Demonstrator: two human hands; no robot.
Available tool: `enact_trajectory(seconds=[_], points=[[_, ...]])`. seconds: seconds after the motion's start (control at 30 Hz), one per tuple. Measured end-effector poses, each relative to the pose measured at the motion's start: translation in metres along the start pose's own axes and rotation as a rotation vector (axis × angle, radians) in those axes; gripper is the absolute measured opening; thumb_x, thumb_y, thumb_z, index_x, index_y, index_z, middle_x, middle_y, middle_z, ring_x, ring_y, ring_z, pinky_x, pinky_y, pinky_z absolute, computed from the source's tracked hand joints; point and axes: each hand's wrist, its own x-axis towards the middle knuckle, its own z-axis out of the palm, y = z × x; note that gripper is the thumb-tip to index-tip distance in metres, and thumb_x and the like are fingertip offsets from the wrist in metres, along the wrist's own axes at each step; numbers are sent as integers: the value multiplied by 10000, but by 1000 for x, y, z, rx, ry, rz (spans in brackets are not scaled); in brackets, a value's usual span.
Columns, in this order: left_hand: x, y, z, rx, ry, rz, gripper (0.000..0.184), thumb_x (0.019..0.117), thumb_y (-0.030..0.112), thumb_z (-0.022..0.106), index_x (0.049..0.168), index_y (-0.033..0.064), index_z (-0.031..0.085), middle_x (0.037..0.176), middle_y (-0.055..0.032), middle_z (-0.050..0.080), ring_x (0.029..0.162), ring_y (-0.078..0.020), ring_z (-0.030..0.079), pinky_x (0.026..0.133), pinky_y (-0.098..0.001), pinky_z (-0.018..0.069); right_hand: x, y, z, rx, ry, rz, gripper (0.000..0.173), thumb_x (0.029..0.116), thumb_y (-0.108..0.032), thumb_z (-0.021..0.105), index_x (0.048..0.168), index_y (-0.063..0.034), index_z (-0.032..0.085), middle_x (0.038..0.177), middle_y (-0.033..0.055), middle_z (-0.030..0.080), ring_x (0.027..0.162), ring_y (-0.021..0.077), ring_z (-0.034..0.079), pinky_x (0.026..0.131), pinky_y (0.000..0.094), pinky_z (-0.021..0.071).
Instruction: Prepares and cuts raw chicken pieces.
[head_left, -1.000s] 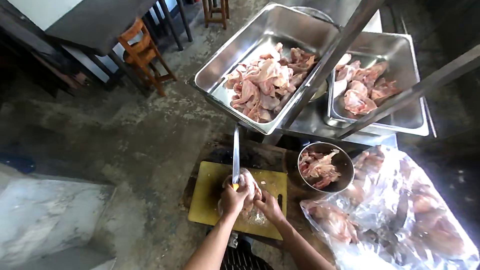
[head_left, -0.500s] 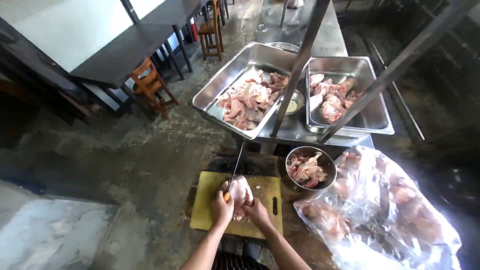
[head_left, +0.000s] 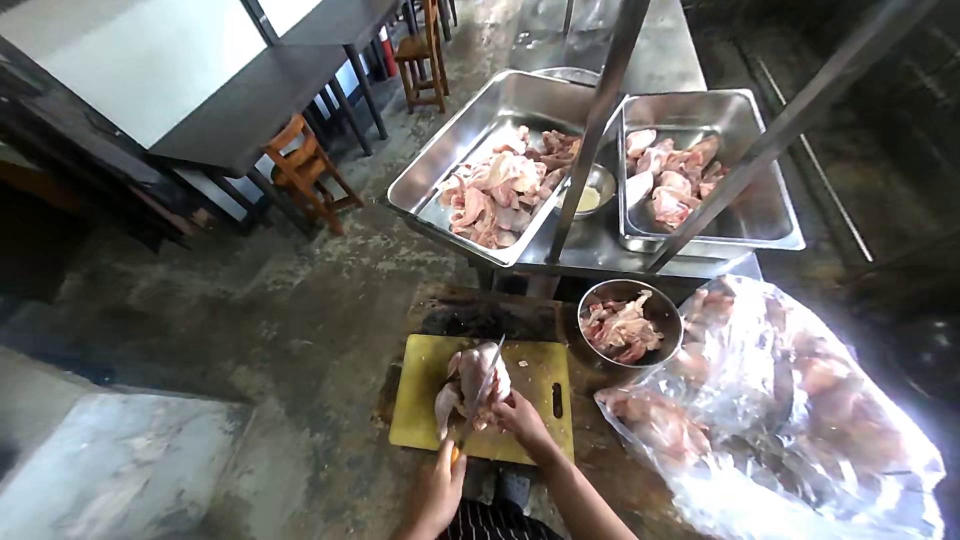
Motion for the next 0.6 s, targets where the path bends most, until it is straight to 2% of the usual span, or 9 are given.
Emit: enact_trajectory(seconds=[0.13,0.23,0.37,0.53,0.6], points=[[-38,-32,6,43,-108,-73,490,1094,391,452,1462,74,514,1074,-227,726,1018,-390,722,917,-584,566,5,2,-1,3,3,-6,371,1014,-214,629,1326,-17,586,1091,148,705,930,239,717,848,432,609],[-57,-34,1,125,-134,-120,471,1095,384,429,1437,74,521,1059,-222,729,1012,-391,725,898,-580,571,8,-1,1,-125,37,5,344,1023,-277,625,1259,-26,619,1033,130,720,885,226,721,826,431,608],[-69,-1,-16,235,-214,-229,489,1117,404,354,1497,111,446,1133,-207,723,1068,-398,716,904,-598,570,3,-12,9,-358,87,48,389,1004,-333,641,1273,-53,618,1046,136,726,946,269,718,877,507,580],[-72,32,-18,281,-217,-307,453,1118,371,356,1504,143,420,1133,-193,725,1062,-393,722,883,-583,582,-5,-17,17,-330,114,81,372,1035,-283,606,1286,-11,577,1062,152,719,936,261,728,861,472,601],[-71,35,-12,284,-210,-308,453,1118,339,365,1518,132,412,1162,-194,718,1072,-392,720,887,-576,586,-15,-30,20,-337,111,149,342,1062,-293,553,1235,-8,627,1029,143,726,899,248,725,831,456,593]])
